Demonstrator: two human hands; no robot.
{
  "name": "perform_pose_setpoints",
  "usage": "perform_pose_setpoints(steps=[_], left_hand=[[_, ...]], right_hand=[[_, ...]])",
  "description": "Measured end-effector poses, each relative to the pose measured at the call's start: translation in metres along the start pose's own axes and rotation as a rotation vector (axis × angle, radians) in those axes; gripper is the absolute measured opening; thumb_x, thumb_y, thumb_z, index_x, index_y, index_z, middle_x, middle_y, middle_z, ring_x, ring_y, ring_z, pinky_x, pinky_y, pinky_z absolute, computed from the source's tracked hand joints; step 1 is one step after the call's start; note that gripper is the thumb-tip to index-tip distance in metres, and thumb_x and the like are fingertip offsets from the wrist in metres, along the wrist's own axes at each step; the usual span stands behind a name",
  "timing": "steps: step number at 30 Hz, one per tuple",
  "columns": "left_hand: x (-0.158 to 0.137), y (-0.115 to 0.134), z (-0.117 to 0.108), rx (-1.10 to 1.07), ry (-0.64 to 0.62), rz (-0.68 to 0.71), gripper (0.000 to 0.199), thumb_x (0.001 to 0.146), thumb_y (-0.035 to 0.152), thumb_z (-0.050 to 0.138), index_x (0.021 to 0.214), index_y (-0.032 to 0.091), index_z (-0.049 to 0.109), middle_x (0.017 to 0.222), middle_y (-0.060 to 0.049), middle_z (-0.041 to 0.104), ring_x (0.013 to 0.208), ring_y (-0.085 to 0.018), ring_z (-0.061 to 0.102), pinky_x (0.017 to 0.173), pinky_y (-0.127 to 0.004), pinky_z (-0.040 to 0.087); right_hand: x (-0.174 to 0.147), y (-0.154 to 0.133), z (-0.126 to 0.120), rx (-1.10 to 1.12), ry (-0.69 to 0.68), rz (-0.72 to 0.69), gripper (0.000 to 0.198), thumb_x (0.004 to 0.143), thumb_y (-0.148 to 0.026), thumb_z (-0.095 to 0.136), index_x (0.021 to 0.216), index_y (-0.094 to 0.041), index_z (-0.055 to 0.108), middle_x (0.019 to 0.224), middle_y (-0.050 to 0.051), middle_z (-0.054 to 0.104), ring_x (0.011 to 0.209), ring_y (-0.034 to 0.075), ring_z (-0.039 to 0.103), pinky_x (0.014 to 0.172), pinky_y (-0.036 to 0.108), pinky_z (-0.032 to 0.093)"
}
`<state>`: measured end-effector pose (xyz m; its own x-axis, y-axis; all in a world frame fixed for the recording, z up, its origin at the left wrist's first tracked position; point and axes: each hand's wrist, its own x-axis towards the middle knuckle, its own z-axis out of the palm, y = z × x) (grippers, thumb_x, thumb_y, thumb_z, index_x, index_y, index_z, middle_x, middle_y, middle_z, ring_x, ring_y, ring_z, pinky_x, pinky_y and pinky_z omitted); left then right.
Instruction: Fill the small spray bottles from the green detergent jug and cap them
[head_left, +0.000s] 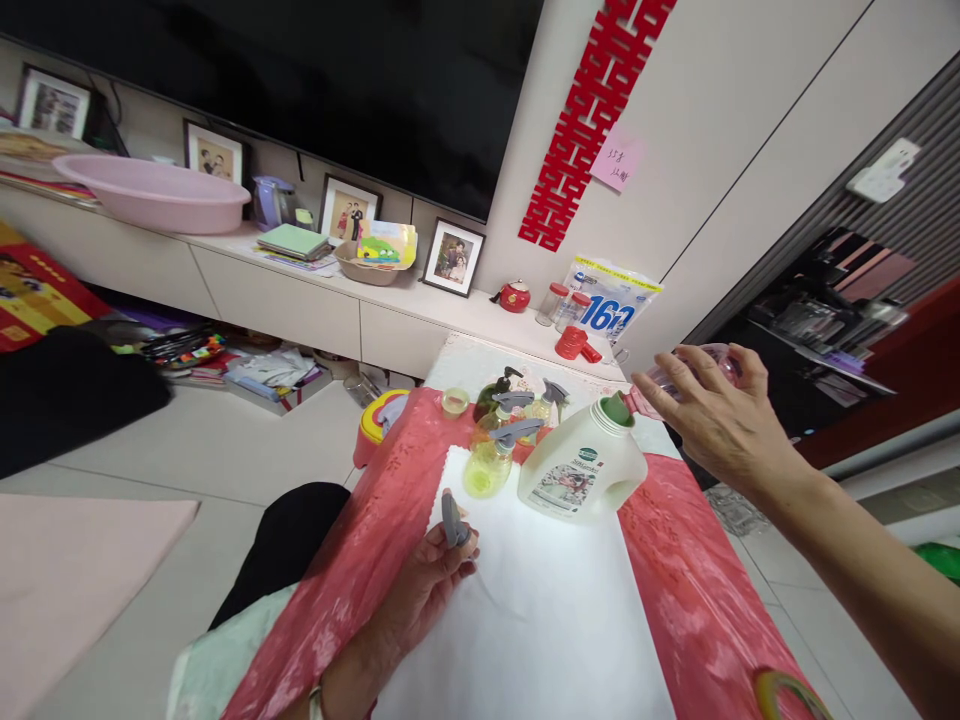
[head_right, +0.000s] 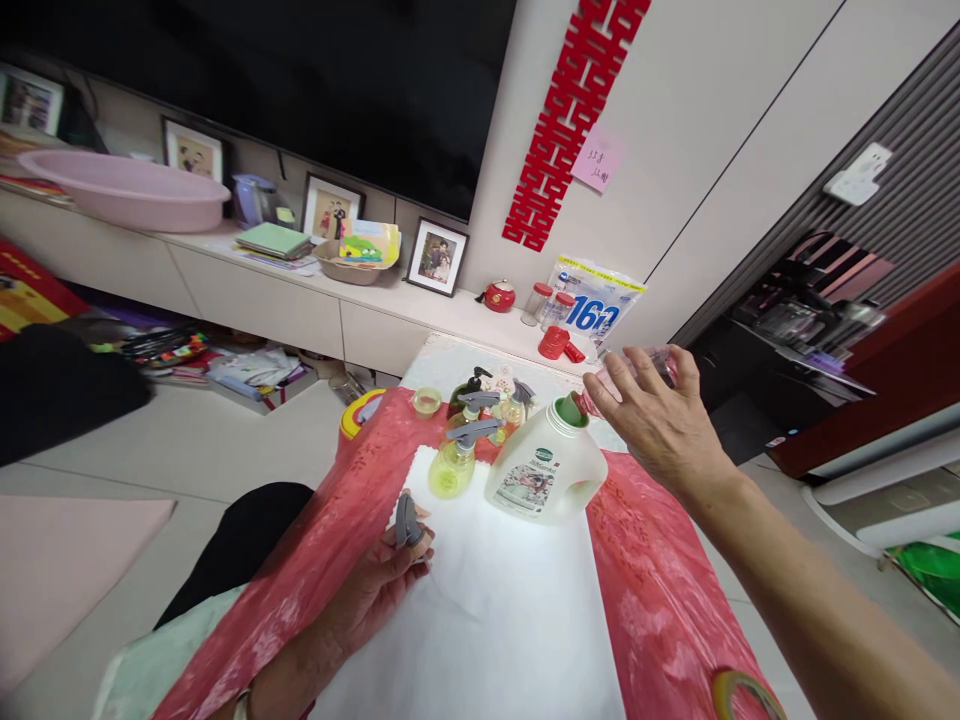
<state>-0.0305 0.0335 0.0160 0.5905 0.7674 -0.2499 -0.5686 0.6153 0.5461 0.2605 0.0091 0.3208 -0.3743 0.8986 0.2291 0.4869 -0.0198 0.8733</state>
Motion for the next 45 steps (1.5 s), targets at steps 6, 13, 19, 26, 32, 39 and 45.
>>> perform_pose_setpoints(steps=[6, 13, 19, 26, 32, 39, 45], left_hand=[[0.001, -0.003, -0.003, -0.003, 0.011, -0.007, 0.044, 0.068, 0.028, 0.095, 0.102, 0.019, 0.07, 0.093, -0.002, 0.069, 0.084, -0.013, 0.064, 0.077, -0.025, 0.052], [0.002, -0.005, -0.005, 0.01, -0.023, 0.003, 0.038, 0.072, 0.029, 0.092, 0.103, 0.021, 0.071, 0.093, -0.001, 0.069, 0.085, -0.012, 0.063, 0.077, -0.024, 0.051], [0.002, -0.006, -0.007, 0.005, -0.017, -0.001, 0.037, 0.071, 0.03, 0.092, 0.101, 0.02, 0.072, 0.094, -0.002, 0.068, 0.084, -0.013, 0.062, 0.076, -0.025, 0.05], [0.001, -0.003, -0.004, 0.01, -0.012, 0.0, 0.038, 0.07, 0.029, 0.093, 0.1, 0.02, 0.072, 0.091, -0.002, 0.067, 0.083, -0.013, 0.061, 0.076, -0.025, 0.049], [-0.001, 0.0, 0.0, -0.009, 0.009, -0.019, 0.044, 0.065, 0.031, 0.096, 0.1, 0.02, 0.072, 0.092, -0.002, 0.069, 0.084, -0.013, 0.062, 0.077, -0.026, 0.048], [-0.002, 0.0, 0.002, -0.018, -0.024, -0.006, 0.045, 0.065, 0.028, 0.096, 0.102, 0.019, 0.072, 0.09, -0.001, 0.068, 0.086, -0.013, 0.064, 0.079, -0.026, 0.049], [-0.007, 0.007, 0.005, -0.104, 0.039, -0.007, 0.039, 0.069, 0.026, 0.094, 0.1, 0.018, 0.072, 0.097, -0.002, 0.07, 0.086, -0.012, 0.066, 0.082, -0.026, 0.052]], right_hand=[[-0.003, -0.002, 0.004, 0.021, 0.051, 0.011, 0.039, 0.1, -0.003, 0.047, 0.128, -0.023, 0.066, 0.134, 0.01, 0.049, 0.126, 0.03, 0.041, 0.109, 0.059, 0.03], [-0.004, -0.004, 0.007, 0.017, 0.071, 0.025, 0.038, 0.099, -0.002, 0.049, 0.127, -0.022, 0.065, 0.136, 0.011, 0.048, 0.127, 0.03, 0.042, 0.111, 0.059, 0.029], [-0.005, -0.005, 0.009, 0.035, 0.061, 0.033, 0.037, 0.1, -0.003, 0.05, 0.128, -0.022, 0.064, 0.137, 0.01, 0.047, 0.128, 0.03, 0.041, 0.11, 0.058, 0.03], [-0.003, -0.005, 0.008, 0.011, 0.053, 0.027, 0.037, 0.102, -0.002, 0.046, 0.126, -0.023, 0.065, 0.136, 0.01, 0.048, 0.127, 0.029, 0.041, 0.109, 0.058, 0.029], [-0.008, -0.006, 0.012, 0.05, 0.029, 0.075, 0.041, 0.096, -0.001, 0.049, 0.127, -0.024, 0.064, 0.137, 0.01, 0.048, 0.129, 0.029, 0.04, 0.11, 0.057, 0.024], [-0.058, -0.01, 0.003, 0.263, 0.016, 0.466, 0.044, 0.099, -0.035, 0.043, 0.137, -0.021, 0.06, 0.133, 0.013, 0.053, 0.118, 0.038, 0.046, 0.095, 0.057, 0.032], [-0.124, -0.095, -0.012, 0.784, -0.045, 0.318, 0.058, 0.105, -0.056, 0.042, 0.153, -0.022, 0.038, 0.136, 0.013, 0.049, 0.112, 0.033, 0.054, 0.086, 0.046, 0.046]])
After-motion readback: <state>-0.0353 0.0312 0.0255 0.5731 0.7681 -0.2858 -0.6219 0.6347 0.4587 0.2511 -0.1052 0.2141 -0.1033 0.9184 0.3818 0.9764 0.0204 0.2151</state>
